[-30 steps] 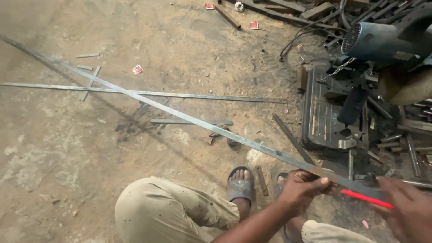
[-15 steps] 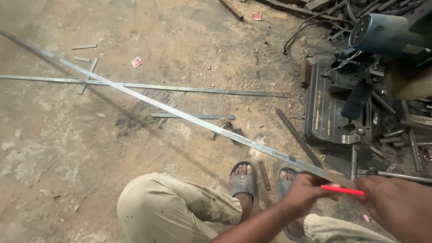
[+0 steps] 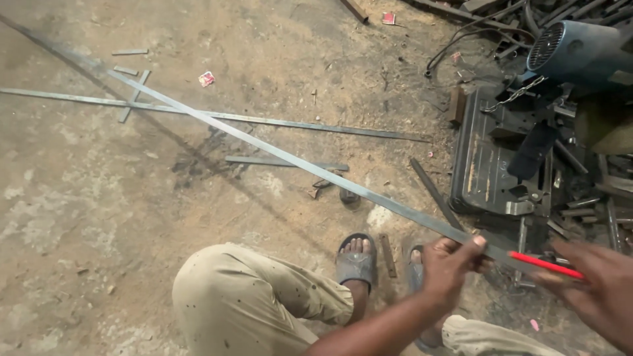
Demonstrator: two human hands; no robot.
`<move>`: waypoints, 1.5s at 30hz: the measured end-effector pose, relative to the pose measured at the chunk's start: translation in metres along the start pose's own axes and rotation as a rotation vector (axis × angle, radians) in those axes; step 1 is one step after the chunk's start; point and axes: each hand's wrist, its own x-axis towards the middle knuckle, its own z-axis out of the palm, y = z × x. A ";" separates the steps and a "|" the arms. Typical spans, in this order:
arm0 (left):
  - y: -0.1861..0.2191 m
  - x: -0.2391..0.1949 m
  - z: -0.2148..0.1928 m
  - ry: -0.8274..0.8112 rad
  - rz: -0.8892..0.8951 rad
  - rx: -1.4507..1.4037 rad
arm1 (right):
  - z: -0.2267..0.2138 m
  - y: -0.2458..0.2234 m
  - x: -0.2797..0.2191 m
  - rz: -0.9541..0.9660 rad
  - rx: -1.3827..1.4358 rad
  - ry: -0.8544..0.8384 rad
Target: The person sits on the workshop floor and marks flat metal strips with a red pencil, aligning strips against each other and using a tape measure to position marks. They handle strips one at a time, repositioning them on the floor while marking.
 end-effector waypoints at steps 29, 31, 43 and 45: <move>0.043 0.027 -0.045 -0.333 0.125 0.182 | -0.095 -0.094 0.039 0.041 -0.347 -0.451; 0.041 0.025 -0.036 -0.263 0.095 0.218 | -0.086 -0.083 0.037 0.060 -0.332 -0.451; -0.024 0.009 -0.017 -0.320 0.054 0.193 | -0.099 -0.093 0.038 0.003 -0.097 -0.242; -0.108 0.025 -0.043 -0.349 0.159 0.699 | -0.105 -0.132 0.048 -0.010 -0.106 -0.275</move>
